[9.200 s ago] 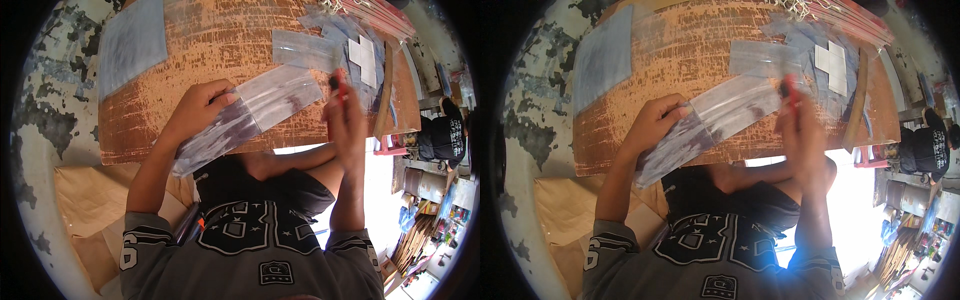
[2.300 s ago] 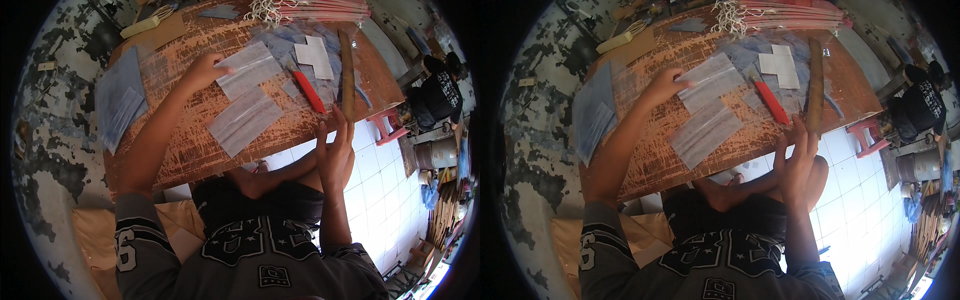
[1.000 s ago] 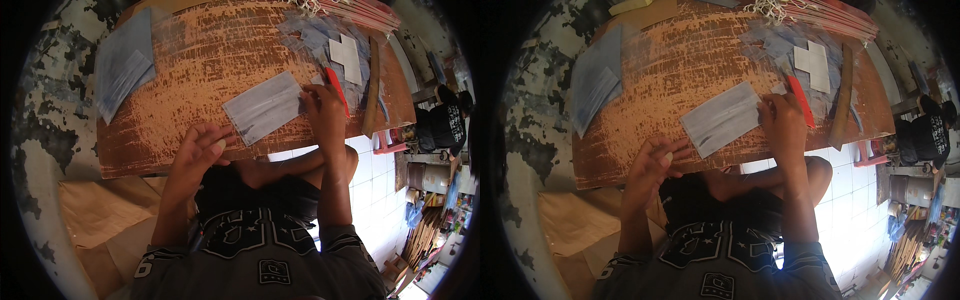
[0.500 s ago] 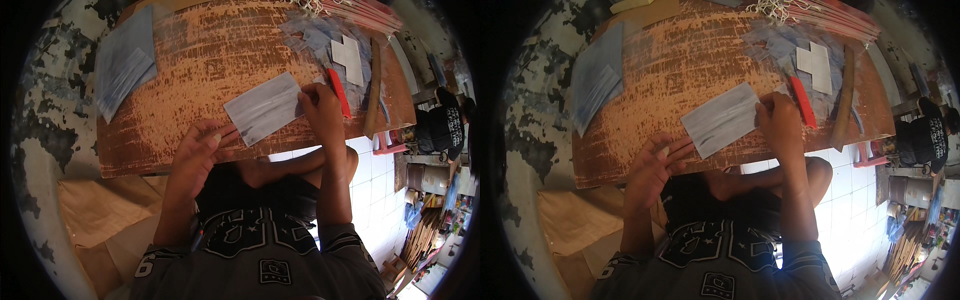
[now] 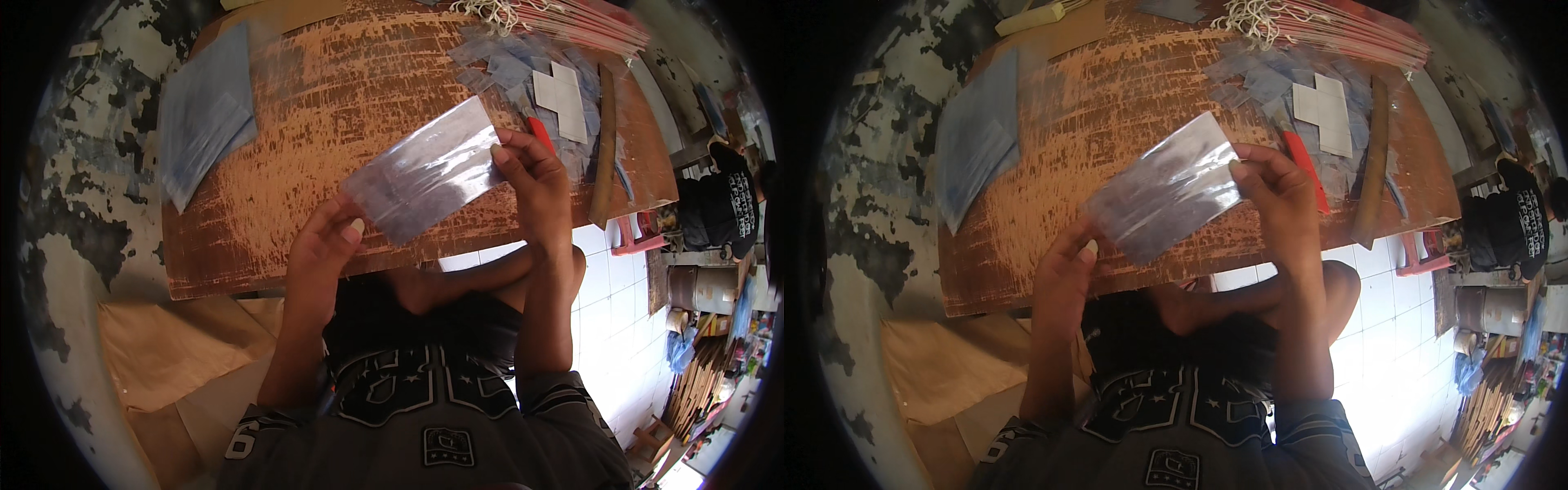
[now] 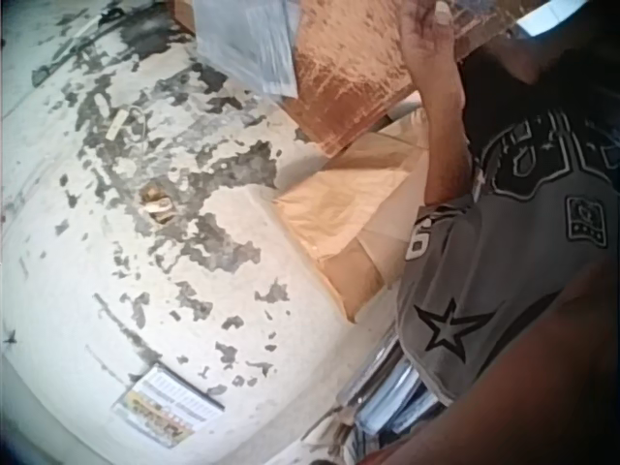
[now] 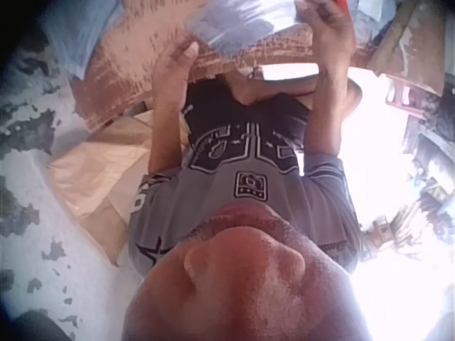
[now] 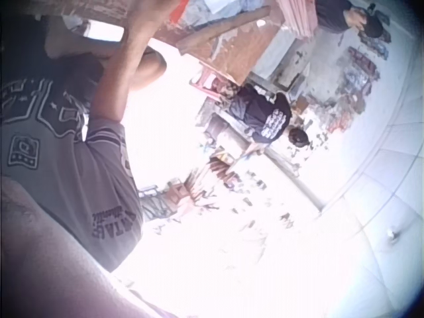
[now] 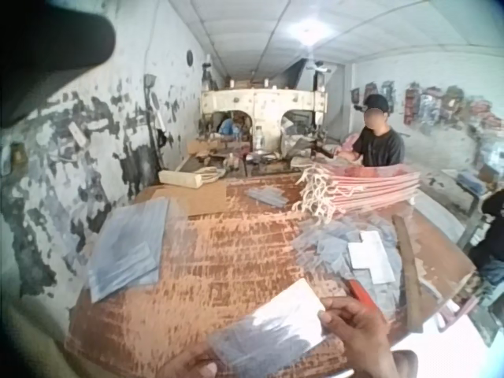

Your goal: The person uses a red utility knife to cut a stack of translucent plastic sheets on a wooden table. They align the sheets, slice through them, and then fold the cut pieces. The person also cuts a white rectangular piece of material into smaller sections.

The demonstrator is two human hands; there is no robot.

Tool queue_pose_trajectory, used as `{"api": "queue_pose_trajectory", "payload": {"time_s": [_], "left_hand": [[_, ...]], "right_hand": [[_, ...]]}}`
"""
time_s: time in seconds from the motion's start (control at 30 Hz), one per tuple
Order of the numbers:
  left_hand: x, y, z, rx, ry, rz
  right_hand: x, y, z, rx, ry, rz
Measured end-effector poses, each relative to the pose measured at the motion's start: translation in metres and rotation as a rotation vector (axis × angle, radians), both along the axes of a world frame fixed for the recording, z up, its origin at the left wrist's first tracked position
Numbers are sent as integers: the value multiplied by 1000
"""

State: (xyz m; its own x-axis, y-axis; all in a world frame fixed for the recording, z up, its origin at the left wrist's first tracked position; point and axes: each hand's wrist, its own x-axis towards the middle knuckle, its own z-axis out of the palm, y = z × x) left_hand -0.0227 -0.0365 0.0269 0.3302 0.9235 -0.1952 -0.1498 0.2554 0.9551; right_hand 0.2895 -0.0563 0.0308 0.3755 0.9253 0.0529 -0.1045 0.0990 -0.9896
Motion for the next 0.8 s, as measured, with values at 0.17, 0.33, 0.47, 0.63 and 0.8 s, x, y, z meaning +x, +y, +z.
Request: {"api": "queue_pose_trajectory", "payload": {"time_s": [0.17,0.33,0.47,0.63,0.8], "left_hand": [[7,17,-5,431,287,188],[7,29,-6,604,540,336],[5,23,-14,662,654,353],[10,14,-22,679,604,385],[10,6,-33,671,543,415]], "right_hand": [[-31,9,-14,192,84,-51],[-45,8,-29,121,-153,-175],[-49,4,-34,66,-268,-229],[-49,-5,-17,26,-482,-264],[-50,-4,-18,120,-556,-323]]}}
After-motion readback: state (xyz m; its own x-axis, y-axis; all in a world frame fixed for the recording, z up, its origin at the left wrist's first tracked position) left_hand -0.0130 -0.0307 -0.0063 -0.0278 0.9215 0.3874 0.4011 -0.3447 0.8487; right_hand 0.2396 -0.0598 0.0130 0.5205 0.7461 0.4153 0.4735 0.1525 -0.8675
